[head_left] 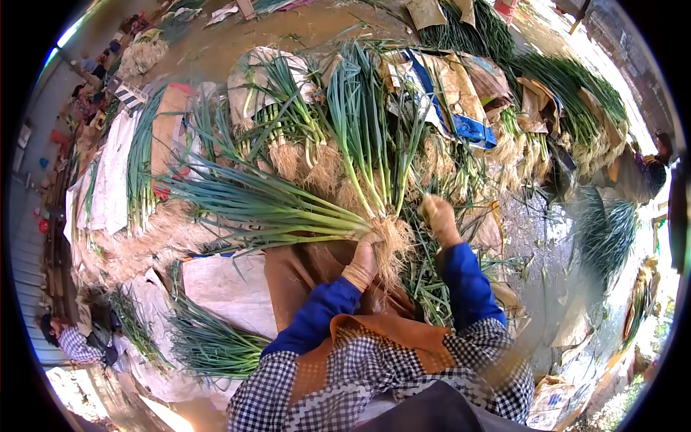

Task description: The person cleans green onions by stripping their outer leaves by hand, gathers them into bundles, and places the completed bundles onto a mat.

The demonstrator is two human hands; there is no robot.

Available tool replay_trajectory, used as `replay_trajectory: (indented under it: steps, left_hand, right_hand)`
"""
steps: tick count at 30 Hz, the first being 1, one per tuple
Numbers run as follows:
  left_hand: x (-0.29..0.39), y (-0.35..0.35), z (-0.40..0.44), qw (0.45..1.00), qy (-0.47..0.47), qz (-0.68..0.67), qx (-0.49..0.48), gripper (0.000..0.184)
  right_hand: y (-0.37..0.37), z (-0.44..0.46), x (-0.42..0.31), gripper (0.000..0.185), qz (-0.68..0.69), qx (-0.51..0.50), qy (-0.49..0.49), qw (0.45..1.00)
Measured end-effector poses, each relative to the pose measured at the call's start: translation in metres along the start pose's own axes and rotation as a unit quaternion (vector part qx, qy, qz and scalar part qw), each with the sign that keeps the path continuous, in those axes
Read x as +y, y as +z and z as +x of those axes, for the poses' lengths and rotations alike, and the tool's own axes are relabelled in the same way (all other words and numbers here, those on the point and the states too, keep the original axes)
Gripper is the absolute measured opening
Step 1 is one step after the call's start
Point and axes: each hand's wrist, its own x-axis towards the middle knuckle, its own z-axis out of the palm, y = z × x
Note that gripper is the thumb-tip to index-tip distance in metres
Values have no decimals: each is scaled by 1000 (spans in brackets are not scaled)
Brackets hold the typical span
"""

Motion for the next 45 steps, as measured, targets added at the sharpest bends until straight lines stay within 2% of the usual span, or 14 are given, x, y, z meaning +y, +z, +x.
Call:
replay_trajectory:
  steps: [4,7,11,16,21,25,26,28,32,35,37,39,43,45]
  left_hand:
    - [8,5,-5,994,32,63,-81,55]
    - [11,-1,-9,994,-2,25,-104,56]
    - [19,2,-18,989,-30,-34,-144,51]
    - [19,1,-18,991,-51,-3,-122,57]
    - [18,-5,-15,993,-16,6,-119,53]
    - [11,-18,-5,997,36,13,-74,44]
    - [20,17,-24,998,27,-21,-61,40]
    - [18,14,-23,999,14,-10,-40,34]
    - [8,-32,-3,997,34,14,-73,53]
    - [9,-41,10,995,25,-8,-100,53]
    - [3,-48,8,996,28,2,-79,53]
    - [9,-34,3,994,13,9,-106,51]
    - [11,-22,-8,1000,11,-12,13,49]
    - [5,-38,8,897,-11,-251,-363,46]
  right_hand:
    - [30,52,-1,37,254,-123,-48,958]
    - [65,81,-3,36,545,-272,65,791]
    - [100,94,25,29,651,-460,-24,604]
    - [72,61,-6,28,623,-317,89,710]
    - [76,88,11,23,647,-397,-11,651]
    - [80,39,16,24,300,-167,67,937]
    - [58,23,-6,28,-19,-230,37,972]
    - [39,1,34,32,-301,-161,-7,940]
    - [-32,-32,126,29,-680,-348,-8,645]
    - [-15,-11,49,40,-618,-226,87,748]
    - [12,30,71,47,-300,-99,-205,926]
    - [57,38,0,46,79,-156,-65,982]
    - [92,72,-13,38,-424,40,-248,870]
    - [91,69,-3,35,-442,77,-224,865]
